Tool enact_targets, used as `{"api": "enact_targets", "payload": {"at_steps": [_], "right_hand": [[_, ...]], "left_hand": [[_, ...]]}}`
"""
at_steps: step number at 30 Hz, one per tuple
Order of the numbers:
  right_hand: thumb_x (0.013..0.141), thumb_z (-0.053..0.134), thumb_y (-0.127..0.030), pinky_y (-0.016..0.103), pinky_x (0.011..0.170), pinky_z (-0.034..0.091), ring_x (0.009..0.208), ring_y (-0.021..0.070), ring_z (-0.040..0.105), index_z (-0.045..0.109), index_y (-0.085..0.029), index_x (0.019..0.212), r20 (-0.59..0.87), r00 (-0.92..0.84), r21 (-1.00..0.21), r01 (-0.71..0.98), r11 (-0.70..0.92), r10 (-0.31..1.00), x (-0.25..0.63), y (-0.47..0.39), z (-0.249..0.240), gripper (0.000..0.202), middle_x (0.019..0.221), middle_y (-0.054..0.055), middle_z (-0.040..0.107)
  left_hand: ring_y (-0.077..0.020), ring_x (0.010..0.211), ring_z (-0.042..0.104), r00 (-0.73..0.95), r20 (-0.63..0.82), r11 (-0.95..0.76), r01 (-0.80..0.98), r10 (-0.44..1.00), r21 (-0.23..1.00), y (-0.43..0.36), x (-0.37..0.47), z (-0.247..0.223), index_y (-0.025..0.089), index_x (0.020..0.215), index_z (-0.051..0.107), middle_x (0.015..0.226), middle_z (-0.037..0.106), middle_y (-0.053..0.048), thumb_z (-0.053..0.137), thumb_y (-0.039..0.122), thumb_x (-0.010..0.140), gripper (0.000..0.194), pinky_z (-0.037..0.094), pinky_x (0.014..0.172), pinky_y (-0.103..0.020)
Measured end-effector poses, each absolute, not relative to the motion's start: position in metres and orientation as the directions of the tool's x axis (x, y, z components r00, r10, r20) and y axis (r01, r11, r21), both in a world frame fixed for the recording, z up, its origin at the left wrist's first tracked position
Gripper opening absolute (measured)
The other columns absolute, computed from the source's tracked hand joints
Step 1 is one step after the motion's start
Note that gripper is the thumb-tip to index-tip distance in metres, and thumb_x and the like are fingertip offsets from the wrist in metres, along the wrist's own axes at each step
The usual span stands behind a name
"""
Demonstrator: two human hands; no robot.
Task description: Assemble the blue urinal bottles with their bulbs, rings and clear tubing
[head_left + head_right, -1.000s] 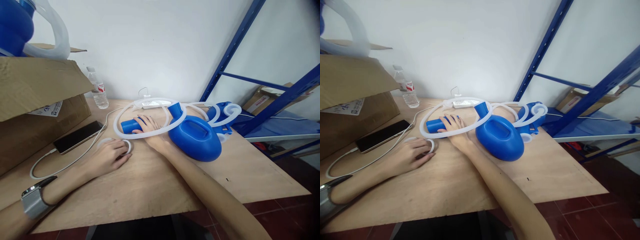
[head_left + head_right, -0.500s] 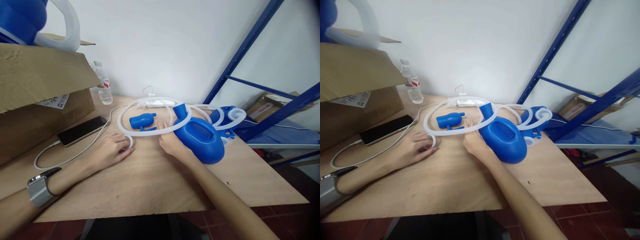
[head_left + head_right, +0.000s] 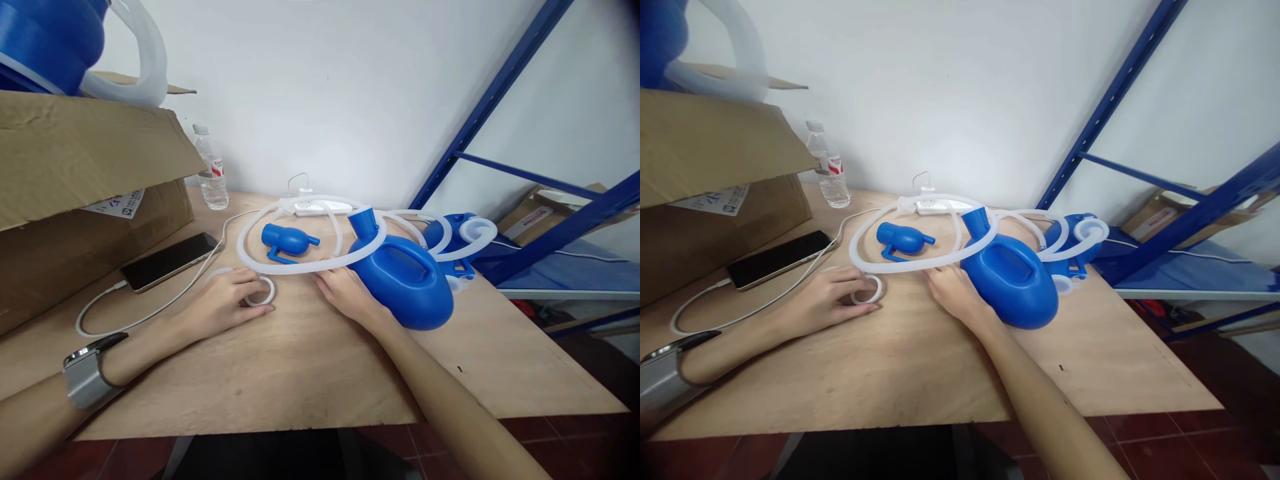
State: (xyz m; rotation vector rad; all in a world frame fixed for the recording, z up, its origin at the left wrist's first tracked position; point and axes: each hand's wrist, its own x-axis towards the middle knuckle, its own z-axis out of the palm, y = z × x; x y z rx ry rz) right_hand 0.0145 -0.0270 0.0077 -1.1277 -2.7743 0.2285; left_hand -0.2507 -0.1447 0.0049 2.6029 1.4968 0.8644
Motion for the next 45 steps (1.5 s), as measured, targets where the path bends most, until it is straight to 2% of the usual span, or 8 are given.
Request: {"api": "enact_targets", "payload": {"at_steps": [11, 21, 30, 34, 37, 40, 42, 45], "right_hand": [[0.103, 0.033, -0.026, 0.046, 0.131, 0.04, 0.153, 0.0214, 0.037, 0.042, -0.024, 0.161, 0.16, -0.722, -0.158, 0.655, 0.739, 0.673, 0.019, -0.027, 0.005, 0.059, 0.159, 0.008, 0.037], [0.105, 0.034, -0.036, 0.044, 0.134, 0.035, 0.151, 0.0204, 0.04, 0.039, -0.024, 0.162, 0.065, -0.777, -0.174, 0.609, 0.774, 0.626, 0.027, -0.022, 0.012, 0.059, 0.158, 0.011, 0.036], [0.105, 0.035, -0.055, 0.032, 0.133, 0.035, 0.148, 0.0122, 0.042, 0.055, -0.03, 0.15, -0.086, -0.892, -0.415, 0.437, 0.798, 0.444, 0.059, -0.087, 0.053, 0.056, 0.158, 0.0, 0.04], [0.106, 0.038, -0.048, 0.029, 0.118, 0.047, 0.13, 0.0092, 0.058, 0.069, -0.032, 0.131, 0.068, -0.876, -0.257, 0.447, 0.857, 0.478, 0.091, -0.099, 0.058, 0.043, 0.139, -0.004, 0.059], [0.103, 0.049, -0.038, 0.019, 0.095, 0.053, 0.105, 0.0043, 0.066, 0.075, -0.026, 0.111, 0.395, -0.722, -0.172, 0.55, 0.817, 0.568, 0.127, -0.091, 0.068, 0.03, 0.114, -0.004, 0.069], [0.095, 0.058, -0.053, 0.022, 0.08, 0.052, 0.082, 0.0071, 0.063, 0.075, -0.019, 0.097, 0.652, -0.238, -0.297, 0.793, 0.531, 0.72, 0.174, -0.072, 0.077, 0.038, 0.098, 0.002, 0.07], [0.091, 0.056, -0.065, 0.026, 0.073, 0.052, 0.08, 0.0121, 0.064, 0.073, -0.019, 0.105, 0.522, 0.045, -0.47, 0.848, 0.243, 0.852, 0.208, -0.055, 0.071, 0.052, 0.098, 0.007, 0.07], [0.09, 0.047, -0.072, 0.039, 0.099, 0.055, 0.117, 0.0225, 0.064, 0.072, -0.022, 0.122, 0.498, -0.079, -0.354, 0.891, 0.285, 0.864, 0.249, -0.026, 0.04, 0.065, 0.127, 0.01, 0.064]], "left_hand": [[-0.0191, 0.095, 0.072, 0.239, 0.591, -0.378, 0.918, 0.77, 0.122, -0.142, -0.266, 0.012, 0.018, 0.11, 0.075, 0.113, 0.074, -0.006, 0.052, 0.042, 0.103, 0.034, 0.055, 0.078, -0.03], [-0.0307, 0.105, 0.069, 0.064, 0.211, -0.081, 0.994, 0.975, 0.075, -0.136, -0.284, 0.02, 0.025, 0.127, 0.071, 0.128, 0.068, -0.009, 0.039, 0.068, 0.098, 0.061, 0.053, 0.078, -0.04], [-0.03, 0.113, 0.065, 0.097, 0.112, -0.109, 0.989, 0.989, 0.1, -0.138, -0.281, 0.021, 0.029, 0.128, 0.069, 0.125, 0.067, -0.007, 0.032, 0.059, 0.102, 0.054, 0.054, 0.084, -0.043], [-0.029, 0.113, 0.065, 0.085, 0.112, -0.095, 0.992, 0.99, 0.088, -0.139, -0.279, 0.023, 0.029, 0.126, 0.07, 0.129, 0.066, -0.006, 0.03, 0.061, 0.101, 0.056, 0.054, 0.08, -0.04], [-0.0294, 0.114, 0.065, 0.074, 0.112, -0.083, 0.994, 0.991, 0.077, -0.138, -0.279, 0.022, 0.027, 0.125, 0.071, 0.129, 0.066, -0.007, 0.03, 0.06, 0.101, 0.058, 0.053, 0.078, -0.039], [-0.0297, 0.117, 0.063, 0.048, 0.117, -0.058, 0.994, 0.992, 0.088, -0.136, -0.281, 0.021, 0.027, 0.126, 0.071, 0.128, 0.066, -0.007, 0.03, 0.058, 0.1, 0.058, 0.053, 0.078, -0.039], [-0.03, 0.118, 0.062, 0.032, 0.116, -0.044, 0.994, 0.993, 0.1, -0.134, -0.282, 0.021, 0.027, 0.125, 0.072, 0.128, 0.066, -0.007, 0.028, 0.057, 0.101, 0.058, 0.053, 0.082, -0.041], [-0.0305, 0.116, 0.061, 0.051, 0.13, -0.065, 0.992, 0.99, 0.104, -0.13, -0.285, 0.018, 0.024, 0.123, 0.074, 0.127, 0.068, -0.008, 0.026, 0.056, 0.1, 0.061, 0.052, 0.091, -0.045]]}}
